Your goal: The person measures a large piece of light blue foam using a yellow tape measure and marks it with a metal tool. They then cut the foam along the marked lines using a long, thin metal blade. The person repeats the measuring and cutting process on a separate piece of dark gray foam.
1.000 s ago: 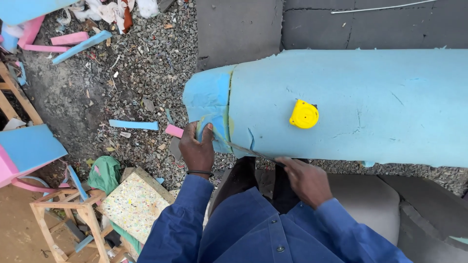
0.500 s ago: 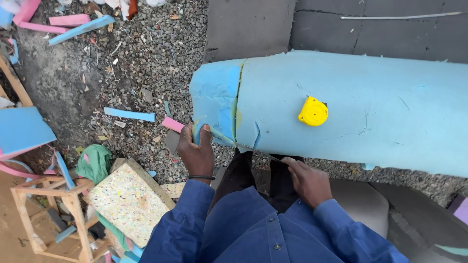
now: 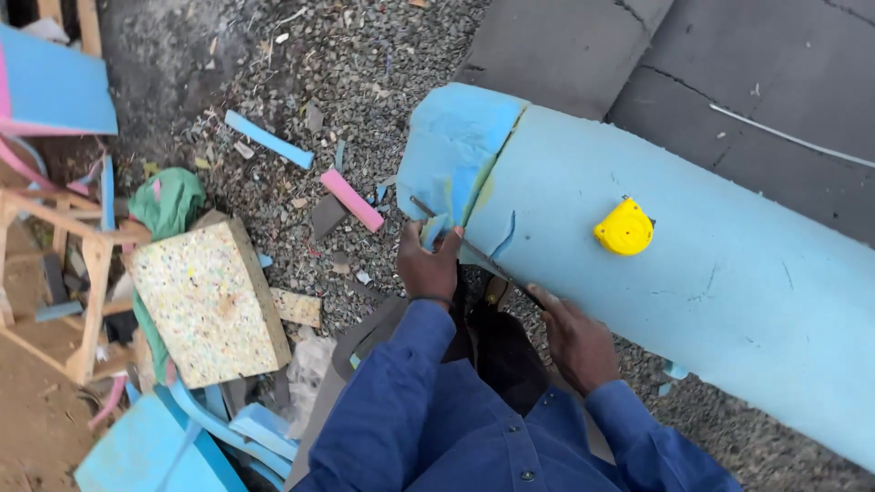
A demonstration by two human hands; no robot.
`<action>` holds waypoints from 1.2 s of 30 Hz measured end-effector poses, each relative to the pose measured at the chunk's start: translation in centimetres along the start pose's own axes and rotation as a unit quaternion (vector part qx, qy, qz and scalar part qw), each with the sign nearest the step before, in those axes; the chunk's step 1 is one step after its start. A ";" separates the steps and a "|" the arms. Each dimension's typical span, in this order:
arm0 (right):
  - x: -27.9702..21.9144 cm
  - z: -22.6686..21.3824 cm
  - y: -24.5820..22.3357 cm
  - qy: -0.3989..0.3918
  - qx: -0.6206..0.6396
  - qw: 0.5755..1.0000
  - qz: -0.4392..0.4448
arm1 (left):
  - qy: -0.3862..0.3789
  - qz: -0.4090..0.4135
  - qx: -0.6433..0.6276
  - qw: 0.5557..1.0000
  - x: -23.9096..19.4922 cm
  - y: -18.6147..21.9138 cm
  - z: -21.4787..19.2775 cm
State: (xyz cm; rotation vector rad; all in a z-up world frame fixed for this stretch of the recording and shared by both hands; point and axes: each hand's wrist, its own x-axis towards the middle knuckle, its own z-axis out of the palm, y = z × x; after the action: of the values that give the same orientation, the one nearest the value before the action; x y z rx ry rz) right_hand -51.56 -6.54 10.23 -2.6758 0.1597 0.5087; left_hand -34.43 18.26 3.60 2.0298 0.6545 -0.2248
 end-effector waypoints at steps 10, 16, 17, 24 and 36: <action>3.7 -0.5 -3.3 0.054 -0.028 0.991 -0.117 | 0.033 -0.089 -0.106 0.990 -1.3 -4.1 2.3; 0.0 -1.2 0.3 0.036 -0.104 0.988 -0.104 | 0.021 -0.112 -0.260 0.959 -1.7 -5.3 2.1; 1.1 -1.0 -0.3 0.052 -0.090 0.987 -0.120 | 0.021 -0.120 -0.279 0.953 -2.4 -3.6 1.4; 3.8 -2.0 -2.5 0.036 -0.084 0.987 -0.130 | 0.020 -0.111 -0.325 0.939 -2.6 -4.2 2.7; -3.7 -6.1 5.2 0.039 -0.021 0.994 -0.100 | 0.044 -0.241 -0.439 0.864 -4.2 -9.2 2.0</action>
State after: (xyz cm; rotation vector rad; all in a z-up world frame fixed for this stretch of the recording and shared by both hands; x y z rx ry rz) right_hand -53.99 -13.69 14.81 -2.7158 -0.0972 0.3495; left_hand -42.69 18.75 -2.58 0.9811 1.0813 -0.0901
